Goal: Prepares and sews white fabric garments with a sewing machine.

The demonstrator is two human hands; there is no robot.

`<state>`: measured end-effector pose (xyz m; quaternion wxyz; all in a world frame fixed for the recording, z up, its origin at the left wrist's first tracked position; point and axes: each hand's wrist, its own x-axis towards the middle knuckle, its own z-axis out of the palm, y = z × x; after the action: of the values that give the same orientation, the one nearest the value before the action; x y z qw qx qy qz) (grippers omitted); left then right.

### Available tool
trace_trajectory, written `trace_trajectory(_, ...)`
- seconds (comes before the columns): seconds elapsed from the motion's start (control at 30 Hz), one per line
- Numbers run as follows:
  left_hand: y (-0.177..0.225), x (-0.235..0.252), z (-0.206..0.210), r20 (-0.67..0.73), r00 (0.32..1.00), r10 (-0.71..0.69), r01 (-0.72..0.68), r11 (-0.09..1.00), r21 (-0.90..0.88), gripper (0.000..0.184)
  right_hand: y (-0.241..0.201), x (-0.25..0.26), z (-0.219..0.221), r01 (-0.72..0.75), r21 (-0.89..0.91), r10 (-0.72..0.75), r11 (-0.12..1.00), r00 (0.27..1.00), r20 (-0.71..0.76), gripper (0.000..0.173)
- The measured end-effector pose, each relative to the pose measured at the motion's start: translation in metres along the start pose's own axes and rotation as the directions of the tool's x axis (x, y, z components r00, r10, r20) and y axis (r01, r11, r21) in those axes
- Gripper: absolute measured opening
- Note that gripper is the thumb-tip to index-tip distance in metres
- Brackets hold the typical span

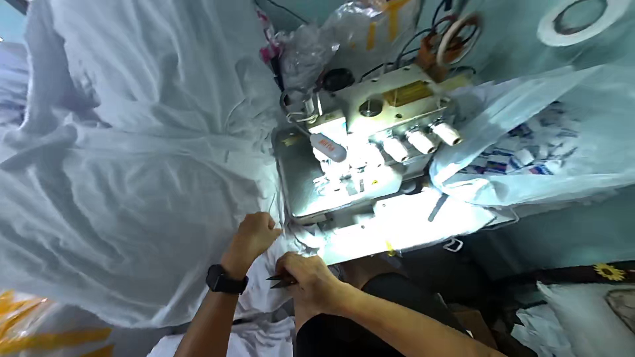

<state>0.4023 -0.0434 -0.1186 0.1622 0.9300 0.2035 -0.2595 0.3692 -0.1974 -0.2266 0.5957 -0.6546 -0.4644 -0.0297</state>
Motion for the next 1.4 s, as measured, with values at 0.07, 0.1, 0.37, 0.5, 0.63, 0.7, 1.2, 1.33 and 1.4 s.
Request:
trace_trajectory(0.07, -0.002, 0.003, 0.002, 0.029, 0.999, -0.015, 0.014, 1.000, 0.008, 0.032, -0.005, 0.004, -0.003, -0.033, 0.110, 0.033, 0.993, 0.999, 0.000, 0.009)
trace_trajectory(0.1, -0.002, 0.002, 0.002, 0.014, 1.000, -0.018, 0.018, 1.000, 0.000, 0.031, -0.008, 0.005, -0.004, -0.048, 0.151, 0.049, 0.987, 0.999, -0.003, 0.008)
trace_trajectory(0.37, -0.001, -0.029, -0.022, -0.474, 0.879, -0.050, -0.302, 0.710, -0.636, 0.018, -0.010, 0.003, -0.013, -0.226, 0.138, 0.241, 0.964, 0.965, -0.102, 0.025)
trace_trajectory(0.5, 0.002, -0.025, -0.021, -0.576, 0.817, -0.011, -0.329, 0.813, -0.481, 0.022, -0.007, 0.007, -0.019, -0.173, 0.139, 0.194, 0.975, 0.970, -0.150, 0.019)
trace_trajectory(0.63, 0.001, -0.028, -0.023, -0.608, 0.721, 0.333, -0.545, 0.814, -0.200, 0.013, 0.005, 0.004, -0.037, -0.174, 0.250, 0.211, 0.953, 0.969, -0.130, 0.019)
trace_trajectory(0.7, 0.000, -0.021, -0.019, -0.542, 0.628, 0.559, -0.618, 0.781, 0.090, 0.024, 0.003, 0.004, -0.051, -0.231, 0.380, 0.285, 0.896, 0.954, -0.092, 0.017)
trace_trajectory(1.2, 0.056, 0.052, -0.040, -0.302, 0.635, 0.711, -0.768, 0.621, -0.155, 0.014, 0.030, -0.022, -0.119, -0.552, 0.581, 0.704, 0.598, 0.708, -0.053, 0.012)
trace_trajectory(1.33, 0.056, 0.032, -0.039, -0.284, 0.659, 0.696, -0.749, 0.575, -0.329, 0.015, 0.044, -0.026, -0.112, -0.509, 0.428, 0.622, 0.747, 0.762, -0.179, 0.008)
trace_trajectory(1.4, 0.053, 0.017, -0.036, -0.354, 0.655, 0.667, -0.752, 0.623, -0.217, 0.014, 0.043, -0.024, -0.112, -0.483, 0.354, 0.572, 0.801, 0.792, -0.214, 0.012)
